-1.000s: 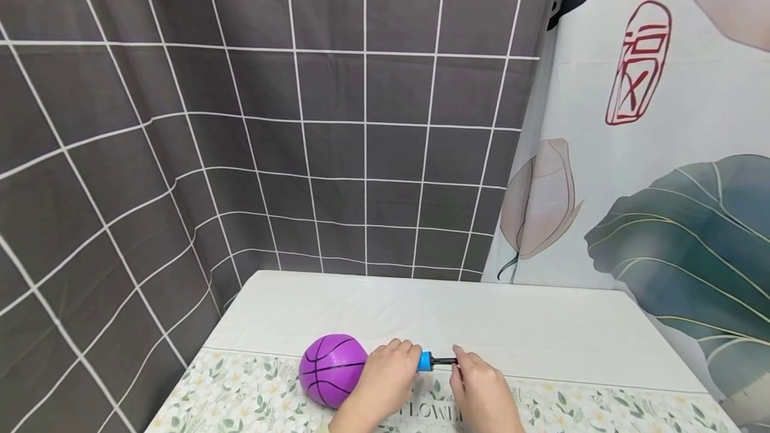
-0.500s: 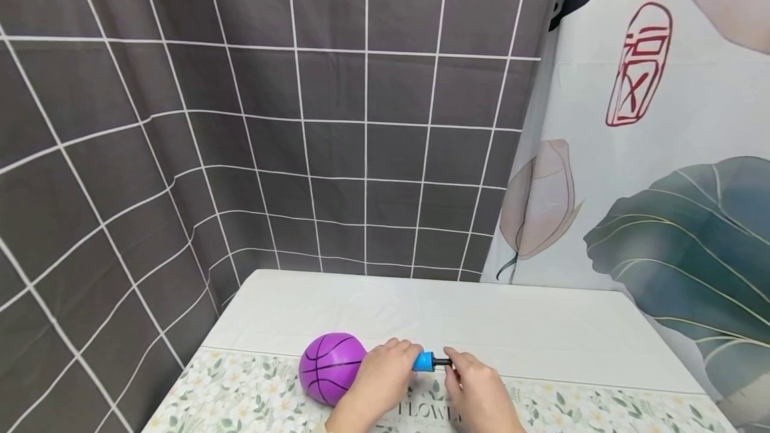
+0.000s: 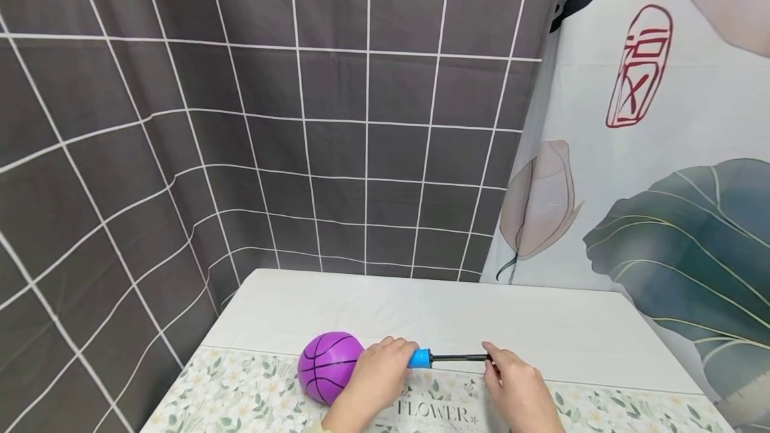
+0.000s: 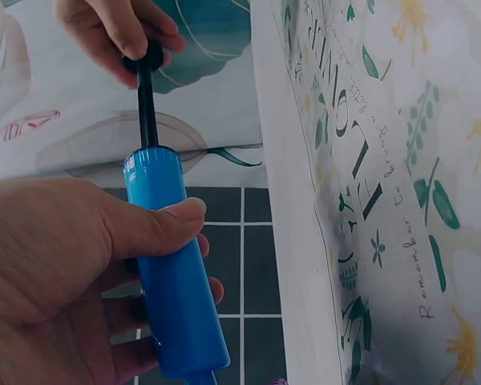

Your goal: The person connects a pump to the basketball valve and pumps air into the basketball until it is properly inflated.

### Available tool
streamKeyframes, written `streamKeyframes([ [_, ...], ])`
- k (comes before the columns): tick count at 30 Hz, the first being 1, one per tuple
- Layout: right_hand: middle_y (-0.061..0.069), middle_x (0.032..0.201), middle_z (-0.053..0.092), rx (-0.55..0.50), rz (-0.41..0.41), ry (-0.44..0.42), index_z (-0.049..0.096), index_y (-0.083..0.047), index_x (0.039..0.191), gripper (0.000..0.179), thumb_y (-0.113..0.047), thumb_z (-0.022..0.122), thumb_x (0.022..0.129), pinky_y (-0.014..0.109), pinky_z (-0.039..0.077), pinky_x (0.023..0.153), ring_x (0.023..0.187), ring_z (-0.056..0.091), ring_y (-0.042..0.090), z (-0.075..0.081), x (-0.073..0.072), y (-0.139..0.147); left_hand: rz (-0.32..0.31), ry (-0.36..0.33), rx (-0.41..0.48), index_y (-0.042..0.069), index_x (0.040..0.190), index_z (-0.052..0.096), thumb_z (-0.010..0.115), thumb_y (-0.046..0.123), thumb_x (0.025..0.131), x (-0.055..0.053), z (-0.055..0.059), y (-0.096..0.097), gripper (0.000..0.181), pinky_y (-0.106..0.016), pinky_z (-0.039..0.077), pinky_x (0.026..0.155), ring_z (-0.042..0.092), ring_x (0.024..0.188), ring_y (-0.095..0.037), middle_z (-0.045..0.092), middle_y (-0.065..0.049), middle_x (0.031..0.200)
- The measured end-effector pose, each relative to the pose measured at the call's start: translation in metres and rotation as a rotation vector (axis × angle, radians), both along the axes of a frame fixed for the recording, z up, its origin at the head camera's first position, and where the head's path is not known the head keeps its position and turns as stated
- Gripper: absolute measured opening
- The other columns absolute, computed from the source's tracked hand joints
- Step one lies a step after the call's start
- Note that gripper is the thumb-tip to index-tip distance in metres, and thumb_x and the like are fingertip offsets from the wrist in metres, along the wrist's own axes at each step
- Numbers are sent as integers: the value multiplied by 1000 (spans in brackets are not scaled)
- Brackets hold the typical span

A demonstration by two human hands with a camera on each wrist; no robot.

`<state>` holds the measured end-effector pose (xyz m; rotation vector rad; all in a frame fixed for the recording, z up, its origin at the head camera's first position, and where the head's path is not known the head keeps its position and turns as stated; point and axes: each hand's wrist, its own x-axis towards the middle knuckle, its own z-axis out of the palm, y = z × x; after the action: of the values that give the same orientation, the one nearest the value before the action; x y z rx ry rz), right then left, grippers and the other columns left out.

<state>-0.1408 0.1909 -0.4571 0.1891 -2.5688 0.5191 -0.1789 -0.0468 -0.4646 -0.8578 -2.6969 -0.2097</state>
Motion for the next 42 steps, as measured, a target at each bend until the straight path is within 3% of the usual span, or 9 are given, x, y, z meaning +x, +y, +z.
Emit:
streamKeyframes([
  [5,6,88,74,3,-20,0,73,2,112,29,1,72,83,32,54,56,67,65,12,-2,2,9,-1,0,-11,17,116,69,80,23,84,0,0,1,35,-25,53,76,62,89,-10,70,6,101],
  [11,5,81,72,49,14,150,74,4,106,29,3,75,78,32,54,55,63,64,13,-8,0,2,-3,52,-52,16,112,69,83,24,81,1,3,2,36,-24,52,72,61,86,-10,69,5,97],
  [14,4,79,72,56,37,179,74,4,105,28,3,77,77,31,54,55,63,65,13,-8,-2,-7,-5,80,-57,15,110,70,85,24,79,1,4,4,36,-24,52,71,61,85,-11,69,5,96],
  [22,10,88,74,50,31,-40,72,5,113,30,-4,76,84,36,60,65,76,73,22,0,0,-36,-8,92,-52,14,107,71,85,23,79,1,1,8,33,-24,53,69,62,83,-11,69,3,94],
  [26,9,88,74,55,42,-111,71,4,115,31,-7,75,87,36,61,67,77,74,24,-2,-1,-50,-17,114,-50,14,106,72,85,21,79,2,1,9,30,-23,52,66,61,80,-11,68,4,91],
  [33,7,89,74,47,97,-112,73,1,114,28,-8,75,87,35,61,67,77,73,22,-6,-3,-61,-27,116,-57,15,107,72,85,23,80,1,-1,9,30,-23,52,65,61,81,-10,68,4,92],
  [39,-3,78,69,-10,100,-42,75,-2,109,24,-4,75,85,22,49,53,59,56,2,-8,-5,-52,-17,76,-41,17,112,71,83,24,82,1,-1,8,32,-24,54,72,62,85,-10,69,6,96],
  [42,-1,80,70,-17,80,-29,75,-3,108,24,-3,74,84,21,47,52,60,52,-1,-7,-6,-45,-1,40,-31,17,115,70,82,23,82,2,1,6,36,-24,54,76,62,88,-9,69,6,99],
])
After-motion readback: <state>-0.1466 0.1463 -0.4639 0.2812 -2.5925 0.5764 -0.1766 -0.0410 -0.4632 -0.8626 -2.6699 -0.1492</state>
